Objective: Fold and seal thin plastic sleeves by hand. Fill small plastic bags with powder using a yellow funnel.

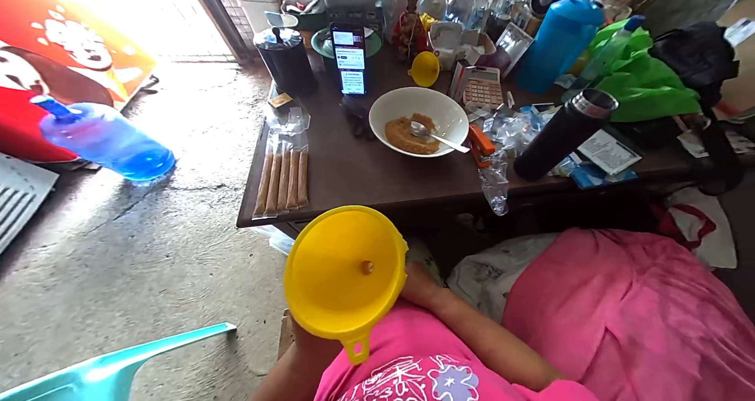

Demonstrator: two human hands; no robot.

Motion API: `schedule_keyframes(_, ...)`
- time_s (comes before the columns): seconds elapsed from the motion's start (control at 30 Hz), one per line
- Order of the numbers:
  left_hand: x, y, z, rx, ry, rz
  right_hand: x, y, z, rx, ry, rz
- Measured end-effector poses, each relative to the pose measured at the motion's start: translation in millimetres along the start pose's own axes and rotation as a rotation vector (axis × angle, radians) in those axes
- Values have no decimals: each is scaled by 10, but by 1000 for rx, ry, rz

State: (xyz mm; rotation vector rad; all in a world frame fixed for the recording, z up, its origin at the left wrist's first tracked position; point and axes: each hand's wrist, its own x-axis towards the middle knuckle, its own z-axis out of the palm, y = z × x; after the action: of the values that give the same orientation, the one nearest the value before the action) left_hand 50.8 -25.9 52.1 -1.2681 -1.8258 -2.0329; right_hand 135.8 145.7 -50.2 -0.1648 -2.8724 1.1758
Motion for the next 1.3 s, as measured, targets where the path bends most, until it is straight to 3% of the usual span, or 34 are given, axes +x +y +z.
schedule_keyframes(0.07,-4,12,-17,-58,30,-6,49,29,-48,54,-174,75)
schedule_keyframes(0.23,41,-12,-27,-8,49,-88,56,-230,-143,446,71,-338)
schedule_keyframes(0.37,76,-13,-5,29,42,-25,69,-334,-154,465,165,-436)
schedule_keyframes(0.5,95,15,9,131,55,18,88,-269,-99,508,212,-386)
schedule_keyframes(0.67,117,-17,52,145,59,26,74,-258,-117,555,117,-263)
schedule_keyframes(0.8,138,-36,67,115,82,5,79,-257,-167,734,-25,-126)
schedule_keyframes(0.93,141,-32,41,38,83,-29,92,-258,-108,945,-5,17)
schedule_keyframes(1.03,152,-24,16,7,97,-34,107,-198,-65,876,45,43)
schedule_keyframes(1.17,143,-16,31,58,109,-22,90,-127,-33,634,87,-95)
schedule_keyframes(1.3,113,-73,51,167,69,14,66,-180,-66,523,75,28)
